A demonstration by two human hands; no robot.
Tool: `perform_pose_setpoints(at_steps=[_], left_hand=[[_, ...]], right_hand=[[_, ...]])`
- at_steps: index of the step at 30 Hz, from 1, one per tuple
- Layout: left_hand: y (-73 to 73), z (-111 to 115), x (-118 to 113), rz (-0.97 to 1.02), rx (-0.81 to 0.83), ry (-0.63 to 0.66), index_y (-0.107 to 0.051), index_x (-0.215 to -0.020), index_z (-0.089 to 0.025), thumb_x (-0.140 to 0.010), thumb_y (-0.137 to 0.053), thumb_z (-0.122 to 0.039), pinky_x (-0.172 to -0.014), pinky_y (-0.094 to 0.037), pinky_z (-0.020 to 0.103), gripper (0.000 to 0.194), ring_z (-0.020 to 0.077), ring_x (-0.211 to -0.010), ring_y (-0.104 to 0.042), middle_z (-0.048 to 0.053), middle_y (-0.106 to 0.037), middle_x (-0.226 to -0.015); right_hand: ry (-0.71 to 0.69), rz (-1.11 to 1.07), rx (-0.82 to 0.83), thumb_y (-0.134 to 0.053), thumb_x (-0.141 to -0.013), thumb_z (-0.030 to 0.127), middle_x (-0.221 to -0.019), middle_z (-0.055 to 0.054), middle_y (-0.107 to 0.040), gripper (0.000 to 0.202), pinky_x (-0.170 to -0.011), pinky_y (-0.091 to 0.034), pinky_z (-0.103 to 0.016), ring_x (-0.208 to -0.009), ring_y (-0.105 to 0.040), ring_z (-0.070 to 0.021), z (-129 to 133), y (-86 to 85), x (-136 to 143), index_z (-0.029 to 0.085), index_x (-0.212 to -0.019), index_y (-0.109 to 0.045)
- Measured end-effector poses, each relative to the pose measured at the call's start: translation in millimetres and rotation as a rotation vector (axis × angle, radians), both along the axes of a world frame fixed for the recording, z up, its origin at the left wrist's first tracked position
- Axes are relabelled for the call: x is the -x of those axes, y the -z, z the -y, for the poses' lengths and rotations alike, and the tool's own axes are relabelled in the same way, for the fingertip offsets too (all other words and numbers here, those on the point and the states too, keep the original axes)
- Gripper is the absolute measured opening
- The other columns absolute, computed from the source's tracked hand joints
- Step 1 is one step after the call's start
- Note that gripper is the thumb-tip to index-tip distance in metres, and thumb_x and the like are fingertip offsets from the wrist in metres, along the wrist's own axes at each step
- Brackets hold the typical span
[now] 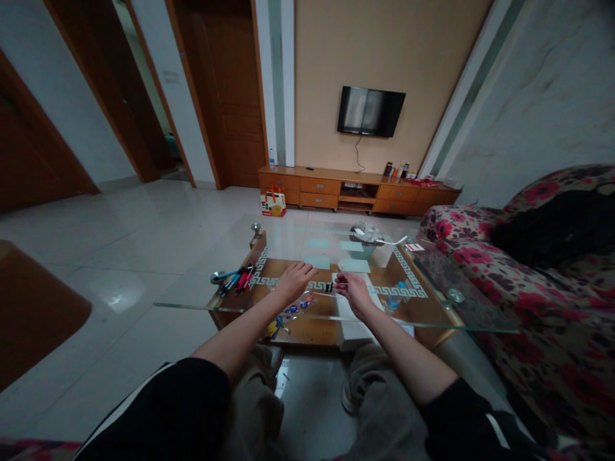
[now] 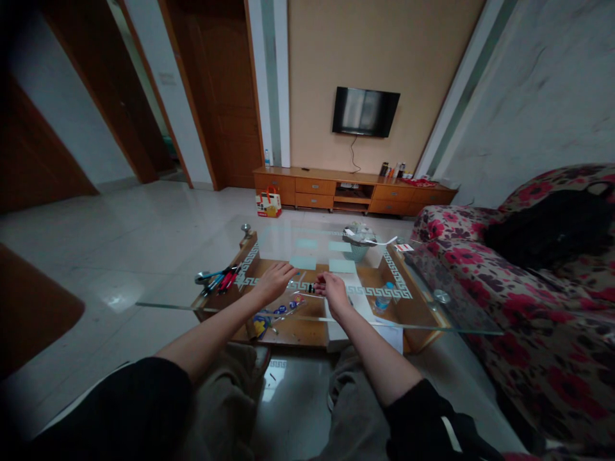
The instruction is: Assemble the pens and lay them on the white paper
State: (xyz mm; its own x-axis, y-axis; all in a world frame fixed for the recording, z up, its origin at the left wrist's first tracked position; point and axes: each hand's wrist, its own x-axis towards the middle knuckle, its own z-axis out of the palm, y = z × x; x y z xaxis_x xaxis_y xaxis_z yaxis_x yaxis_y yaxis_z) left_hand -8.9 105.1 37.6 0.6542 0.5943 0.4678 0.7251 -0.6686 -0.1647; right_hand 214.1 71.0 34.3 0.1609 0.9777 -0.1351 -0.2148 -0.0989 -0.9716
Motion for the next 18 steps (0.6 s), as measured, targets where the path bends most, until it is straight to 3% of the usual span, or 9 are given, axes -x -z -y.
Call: perform_pose_setpoints(at_steps=[3, 7, 12, 18], left_hand=[[-11.7, 6.4, -6.4, -0.008, -0.088, 0.064, -0.060, -0.121, -0.022, -0.098, -0.046, -0.018, -0.096, -0.039, 0.040, 0.027, 0.0240, -0.105, -0.056, 0.009, -0.066, -0.107], [-17.4, 10.8, -8.8, -0.030, -0.213, 0.164, -0.061, -0.119, -0.023, -0.100, -0.046, -0.018, -0.102, -0.035, 0.040, 0.025, 0.0211, -0.111, -0.058, 0.006, -0.068, -0.110], [-15.5, 12.2, -7.8, -0.011, -0.323, 0.290, -0.063, -0.116, -0.026, -0.098, -0.051, -0.016, -0.110, -0.028, 0.040, 0.024, 0.0186, -0.123, -0.056, 0.002, -0.070, -0.119], [-13.4, 13.0, -7.6, 0.019, -0.271, 0.284, -0.064, -0.115, -0.028, -0.097, -0.053, -0.016, -0.113, -0.027, 0.040, 0.024, 0.0179, -0.127, -0.056, 0.001, -0.070, -0.120]], right_hand=[[-0.099, -0.371, 0.222, -0.045, -0.097, 0.022, -0.079, -0.009, -0.069, 0.020, -0.069, -0.055, -0.027, -0.070, -0.069, -0.0167, 12.7, -10.0, 17.8, 0.013, -0.090, -0.062], [-0.142, -0.607, 0.460, -0.033, -0.103, 0.025, -0.076, -0.012, -0.069, 0.031, -0.067, -0.059, -0.030, -0.073, -0.070, -0.0197, 23.6, -21.3, 29.5, 0.011, -0.095, -0.059], [-0.149, -0.716, 0.499, -0.031, -0.104, 0.024, -0.077, -0.011, -0.068, 0.031, -0.064, -0.061, -0.029, -0.071, -0.070, -0.0193, 26.2, -26.7, 32.3, 0.010, -0.100, -0.058], [-0.131, -0.763, 0.496, -0.033, -0.102, 0.018, -0.078, -0.010, -0.067, 0.024, -0.066, -0.062, -0.030, -0.072, -0.070, -0.0194, 23.5, -23.1, 27.9, 0.011, -0.099, -0.056]])
